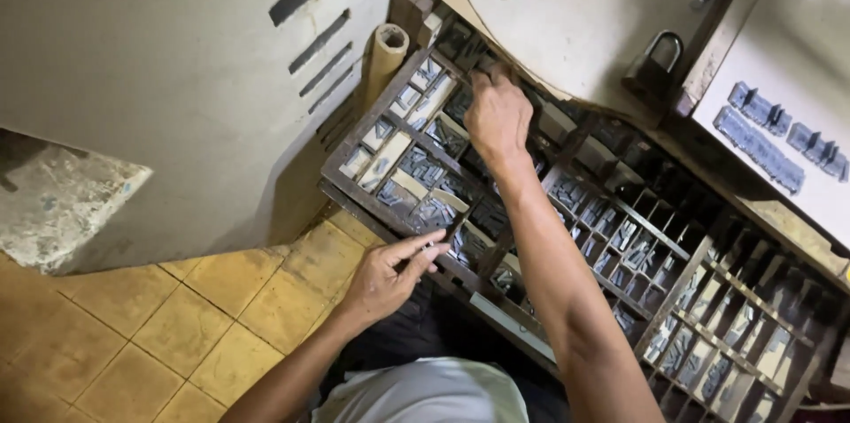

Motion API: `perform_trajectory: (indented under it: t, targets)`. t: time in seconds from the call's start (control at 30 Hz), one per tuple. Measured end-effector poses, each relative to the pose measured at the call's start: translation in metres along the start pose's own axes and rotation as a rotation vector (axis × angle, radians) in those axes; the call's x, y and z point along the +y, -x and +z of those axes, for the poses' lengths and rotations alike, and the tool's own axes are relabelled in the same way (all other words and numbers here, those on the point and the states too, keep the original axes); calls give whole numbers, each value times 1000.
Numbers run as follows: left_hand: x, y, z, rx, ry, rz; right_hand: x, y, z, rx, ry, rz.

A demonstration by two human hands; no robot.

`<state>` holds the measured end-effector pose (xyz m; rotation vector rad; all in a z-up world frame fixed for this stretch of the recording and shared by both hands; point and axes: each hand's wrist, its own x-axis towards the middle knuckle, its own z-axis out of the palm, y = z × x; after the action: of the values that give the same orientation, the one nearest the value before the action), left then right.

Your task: The person selects individual metal printing type characters from a compartmentalized wooden case and places them onto a flat surface. They repeatedly pick up, inspect, and arrange the characters in rows while the camera moves erratically.

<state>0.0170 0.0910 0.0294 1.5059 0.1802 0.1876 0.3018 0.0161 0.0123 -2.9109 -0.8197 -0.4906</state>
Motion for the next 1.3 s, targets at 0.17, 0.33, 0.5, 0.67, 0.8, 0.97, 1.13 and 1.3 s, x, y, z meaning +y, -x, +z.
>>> perform_trajectory:
  t: [0.17,0.33,0.5,0.67,0.8,0.97,1.13,1.3]
  targets:
    - [8,-6,7,-21,-12,29,11,4,23,17,59,-63]
    - [22,-17,23,-27,-164,173,17,4,8,11,-40,-128]
    - [24,-11,25,-119,-183,180,42,45,-37,128,-496,-298]
    - [21,-4,30,-53,-100,248,36,142,-122,150,-807,-244]
    - [25,2,33,-147,-199,244,29,208,-144,17,-1035,-155]
    - [13,6,48,-224,-313,309,16,241,-156,74,-1138,-112]
    - [20,17,56,-313,-372,274,29,274,-133,91,-1218,115]
    - [25,22,50,-303,-318,156,80,276,-118,156,-1135,401]
